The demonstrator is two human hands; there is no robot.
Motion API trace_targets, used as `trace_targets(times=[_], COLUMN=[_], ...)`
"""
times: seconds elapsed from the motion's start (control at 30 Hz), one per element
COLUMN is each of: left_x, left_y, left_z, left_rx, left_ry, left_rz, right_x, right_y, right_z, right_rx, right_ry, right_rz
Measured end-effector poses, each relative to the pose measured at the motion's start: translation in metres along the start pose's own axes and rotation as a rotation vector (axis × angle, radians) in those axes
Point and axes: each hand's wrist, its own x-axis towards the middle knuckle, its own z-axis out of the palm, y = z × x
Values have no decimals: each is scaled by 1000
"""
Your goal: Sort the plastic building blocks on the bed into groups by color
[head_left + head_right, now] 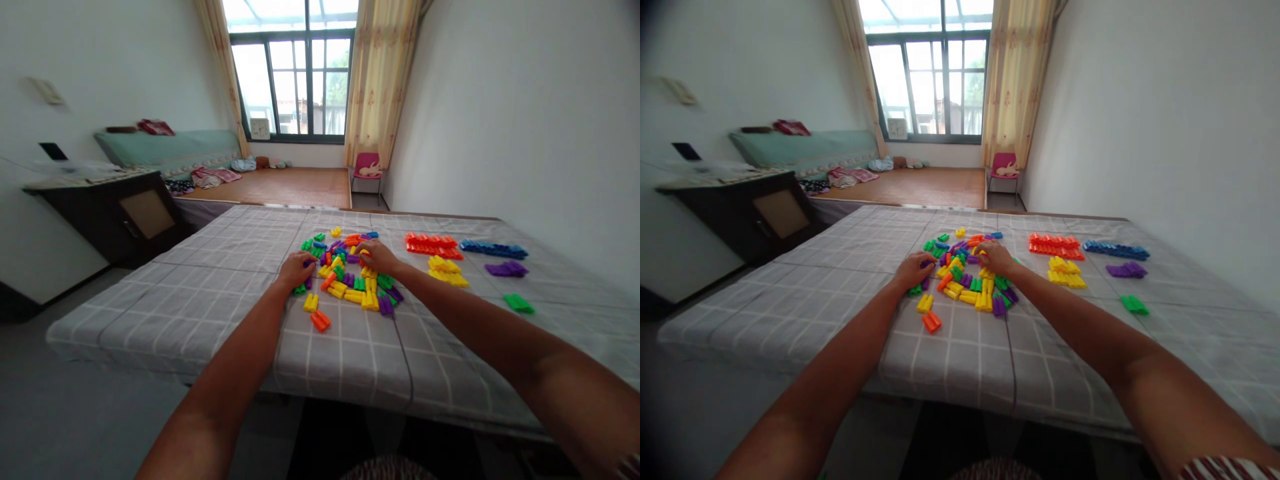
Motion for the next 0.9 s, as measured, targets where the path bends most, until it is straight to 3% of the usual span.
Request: trace_targets(times=[0.1,0.2,0.33,0.5,0.6,0.73,0.9], left_x=[-1,-3,-4,-4,-3,-1,-1], left_y=[0,1,1,3,3,0,-3], left_z=[0,-1,-3,-3,-3,-2,-3], left_rx=[-5,-21,-37,-49,-52,-53,-53], left_ry=[-2,-2,-5,-20,-21,-17,-22], left_rz=[6,12,1,2,11,23,27], right_x=[24,43,54,46,34,21,21], right_y=[-12,-25,-28,-4,14,28,21], right_z=[12,20,14,-6,-17,-30,-34], right_rx=[5,-45,-11,159,239,129,52], right_ry=[1,-81,-172,-55,-154,-285,-150], right_rz=[-65,-51,-14,79,140,187,86])
